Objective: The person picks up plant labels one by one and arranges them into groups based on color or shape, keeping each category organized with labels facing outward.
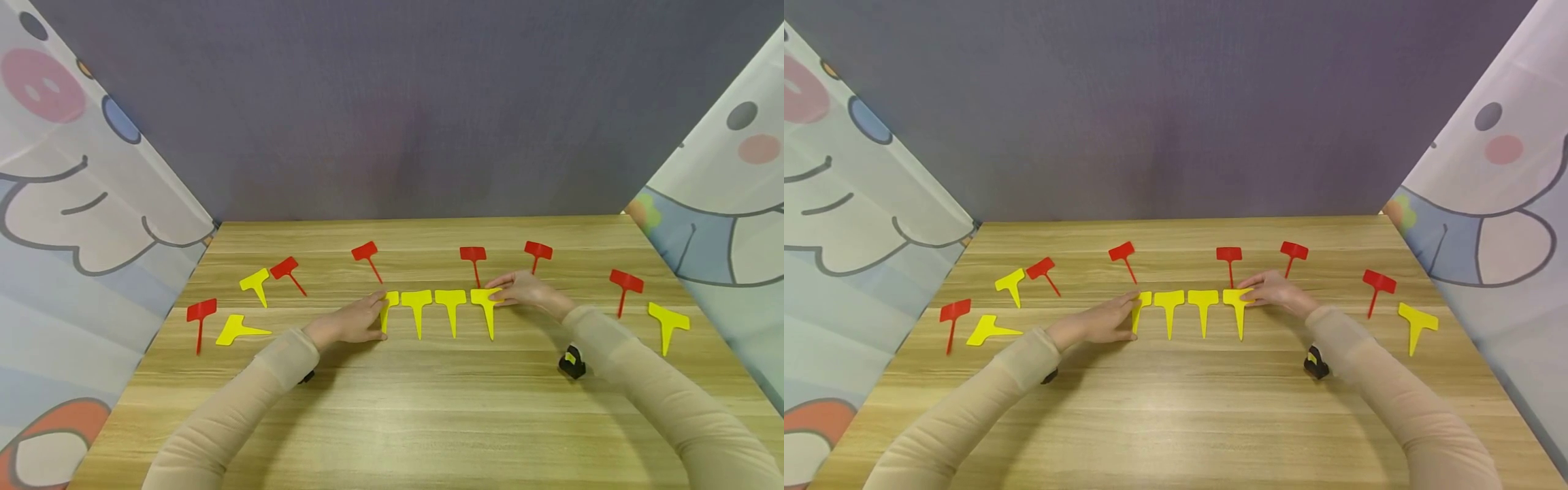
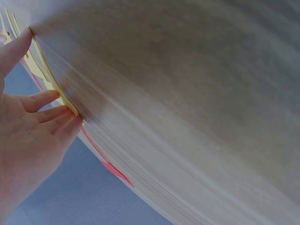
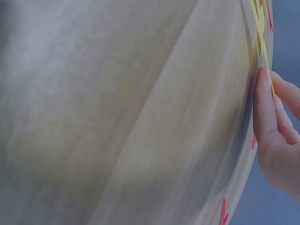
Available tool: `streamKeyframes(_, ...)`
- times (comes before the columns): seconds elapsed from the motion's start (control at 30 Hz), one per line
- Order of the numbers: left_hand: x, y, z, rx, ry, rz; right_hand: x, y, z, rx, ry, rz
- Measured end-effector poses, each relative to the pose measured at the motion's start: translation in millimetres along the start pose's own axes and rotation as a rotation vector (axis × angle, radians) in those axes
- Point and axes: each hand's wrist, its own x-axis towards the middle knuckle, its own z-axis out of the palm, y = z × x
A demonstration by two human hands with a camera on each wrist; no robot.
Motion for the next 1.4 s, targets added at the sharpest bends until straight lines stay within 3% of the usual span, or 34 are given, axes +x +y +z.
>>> streamKeyframes(0.43, 0.9, 0.0, -1.3, -0.005, 0.001, 0.005, 2.5, -2, 6, -0.061, 0.047, -0.010)
streamKeyframes(0.73, 1.4, -0.5, -1.4, -0.001, -0.010, -0.004, 2.6, -6, 13, -0.188, 0.103, -0.023)
streamKeyframes(1.23, 0.7, 0.8, -1.1, 0.015, -0.006, -0.009, 0.4, -7, 18, -0.478, 0.181, -0.132)
streamKeyframes(1.4, 0.9, 0.6, -0.8, 0.013, 0.002, -0.007, 0.2, -7, 18, -0.518, 0.186, -0.151)
